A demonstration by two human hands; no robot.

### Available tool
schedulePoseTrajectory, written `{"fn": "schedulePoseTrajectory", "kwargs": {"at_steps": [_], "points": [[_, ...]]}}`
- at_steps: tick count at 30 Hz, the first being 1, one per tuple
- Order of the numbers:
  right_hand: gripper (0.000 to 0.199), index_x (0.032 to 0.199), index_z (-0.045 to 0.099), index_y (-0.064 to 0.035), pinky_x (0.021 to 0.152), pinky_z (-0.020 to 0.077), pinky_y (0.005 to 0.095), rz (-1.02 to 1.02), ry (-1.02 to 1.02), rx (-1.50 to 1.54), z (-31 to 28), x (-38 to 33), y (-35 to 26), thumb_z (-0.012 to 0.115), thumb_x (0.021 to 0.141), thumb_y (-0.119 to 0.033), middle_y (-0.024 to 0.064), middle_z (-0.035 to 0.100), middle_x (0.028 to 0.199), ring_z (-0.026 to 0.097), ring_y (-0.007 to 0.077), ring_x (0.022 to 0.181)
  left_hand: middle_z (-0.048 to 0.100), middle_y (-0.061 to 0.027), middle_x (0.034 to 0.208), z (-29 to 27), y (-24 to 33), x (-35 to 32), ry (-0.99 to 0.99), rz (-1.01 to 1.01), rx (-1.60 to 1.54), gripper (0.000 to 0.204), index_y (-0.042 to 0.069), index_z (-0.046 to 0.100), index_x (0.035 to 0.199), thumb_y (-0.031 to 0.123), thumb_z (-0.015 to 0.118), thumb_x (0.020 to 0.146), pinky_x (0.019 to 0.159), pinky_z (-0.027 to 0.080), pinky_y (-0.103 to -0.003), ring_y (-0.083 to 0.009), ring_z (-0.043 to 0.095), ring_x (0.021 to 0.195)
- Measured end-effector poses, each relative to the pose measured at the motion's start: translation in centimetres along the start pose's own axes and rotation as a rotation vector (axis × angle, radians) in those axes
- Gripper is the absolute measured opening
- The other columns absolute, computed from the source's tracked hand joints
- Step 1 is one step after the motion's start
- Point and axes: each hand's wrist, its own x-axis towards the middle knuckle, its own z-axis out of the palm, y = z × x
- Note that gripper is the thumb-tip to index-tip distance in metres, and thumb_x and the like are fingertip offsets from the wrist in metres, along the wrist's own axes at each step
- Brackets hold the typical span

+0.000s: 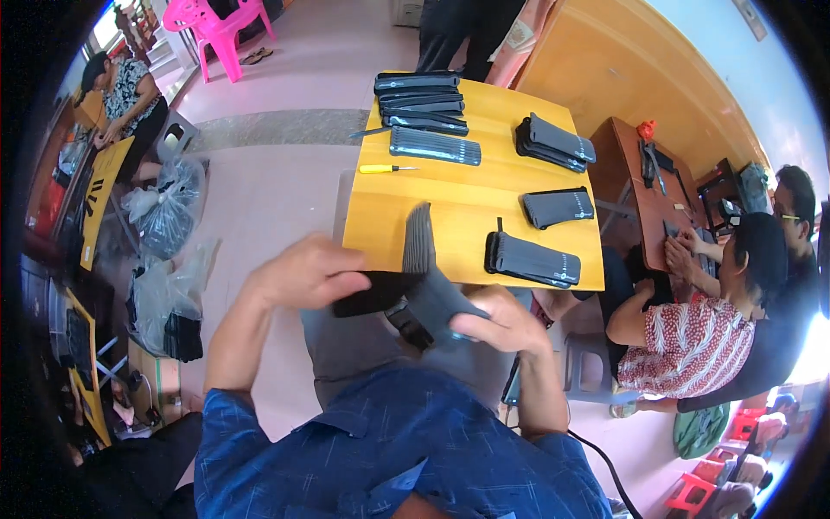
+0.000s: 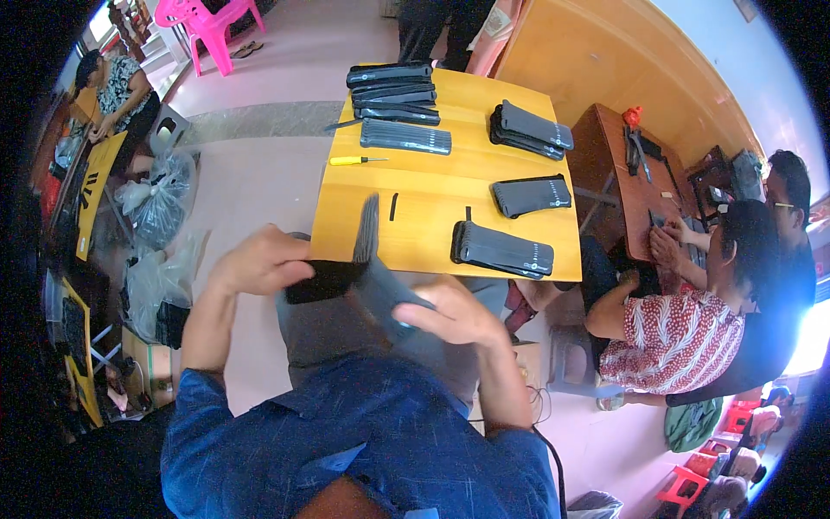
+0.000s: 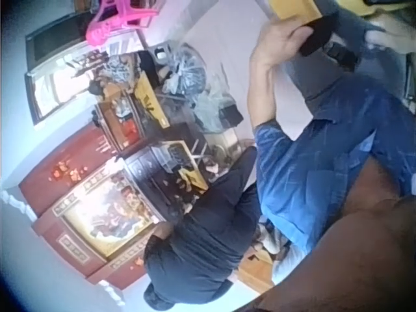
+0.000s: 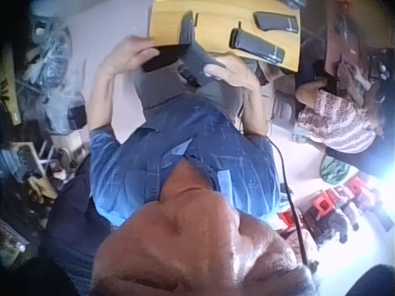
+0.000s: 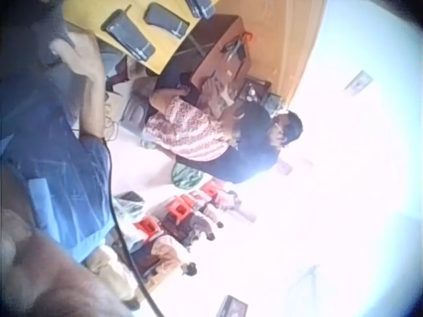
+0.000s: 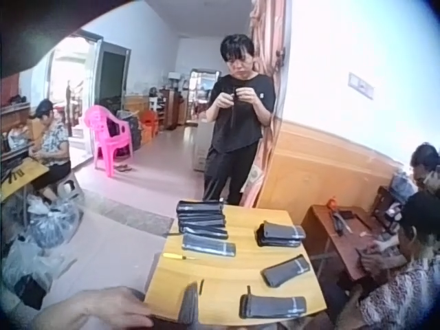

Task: The recorder is seen gathering, aligning, and bundling black fabric straps together using another strap as a tie.

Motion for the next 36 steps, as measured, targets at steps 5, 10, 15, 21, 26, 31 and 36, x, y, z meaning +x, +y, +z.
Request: {"fn": "schedulePoseTrajectory", "kwargs": {"at_steps": [5, 10, 15, 21, 26, 31, 36], "points": [[0.056, 0.070, 0.055, -0.0004, 0.056, 0.0444, 0.0371, 0.121, -0.273, -0.186, -4.4, -6.3, 0.0, 0.056, 0.101, -0.046, 0.0091, 0.051, 0.056, 0.054, 0.0204, 0.056, 0.042, -0.0076, 0.055, -5.1, -3.3, -6.0, -0.091, -0.215, -0.191, 0.043, 0.005, 0.046, 0.069, 0.033, 0.065, 0.097, 0.049, 0.036, -0.037, -0.0223, 0.044, 0.050], [0.054, 0.088, 0.069, 0.0065, 0.064, 0.0492, 0.0326, 0.269, 0.346, 0.271, -8.7, -19.2, 0.9, 0.073, 0.086, -0.047, 0.0114, 0.070, 0.083, 0.065, 0.0199, 0.071, 0.066, -0.0022, 0.086, -9.9, -6.6, -18.0, 1.111, -0.669, -0.369, 0.049, 0.003, 0.062, 0.123, 0.044, 0.061, 0.096, 0.038, 0.037, -0.021, -0.0094, 0.057, 0.053], [0.063, 0.104, 0.070, 0.0104, 0.076, 0.0533, 0.0320, 0.179, 0.747, 0.399, -7.1, -21.1, 1.7, 0.080, 0.079, -0.046, 0.0149, 0.073, 0.102, 0.070, 0.0238, 0.087, 0.067, -0.0066, 0.109, -9.0, -10.5, -18.5, 0.923, -0.540, -0.155, 0.051, -0.001, 0.059, 0.130, 0.039, 0.064, 0.098, 0.089, 0.051, -0.029, -0.0123, 0.064, 0.100], [0.060, 0.136, 0.052, 0.0026, 0.092, 0.0523, 0.0365, 0.035, 0.858, 0.519, -4.1, -11.1, 1.9, 0.076, 0.087, -0.023, 0.0181, 0.068, 0.117, 0.068, 0.0246, 0.101, 0.066, -0.0043, 0.084, 0.4, -8.9, -5.8, 0.700, -0.406, -0.684, 0.039, 0.002, 0.062, 0.112, 0.039, 0.057, 0.103, 0.048, 0.053, -0.026, -0.0111, 0.064, 0.064], [0.057, 0.139, 0.049, 0.0011, 0.094, 0.0537, 0.0388, -0.116, 1.101, 0.595, -2.1, -9.8, 3.6, 0.072, 0.087, -0.007, 0.0181, 0.063, 0.123, 0.067, 0.0258, 0.101, 0.065, -0.0059, 0.078, 7.8, -8.0, -3.1, 0.577, -0.385, -0.962, 0.047, 0.002, 0.060, 0.108, 0.048, 0.054, 0.102, 0.049, 0.053, -0.026, -0.0126, 0.063, 0.057], [0.065, 0.145, 0.043, 0.0059, 0.076, 0.0610, 0.0353, -0.304, 0.778, 0.967, -2.4, -9.4, 2.0, 0.067, 0.085, 0.003, 0.0249, 0.059, 0.126, 0.071, 0.0280, 0.085, 0.065, -0.0037, 0.081, 10.0, -6.3, -2.5, 0.534, -0.338, -1.035, 0.043, 0.003, 0.061, 0.102, 0.046, 0.056, 0.102, 0.055, 0.055, -0.027, -0.0114, 0.064, 0.062], [0.053, 0.136, 0.050, 0.0046, 0.076, 0.0581, 0.0326, -0.351, 0.946, 0.813, -1.5, -6.1, 1.2, 0.066, 0.086, 0.006, 0.0227, 0.064, 0.119, 0.069, 0.0256, 0.089, 0.065, -0.0034, 0.085, 10.2, -6.6, -3.1, 0.558, -0.315, -0.924, 0.033, 0.005, 0.060, 0.102, 0.038, 0.060, 0.102, 0.060, 0.054, -0.028, -0.0113, 0.064, 0.067]]}}
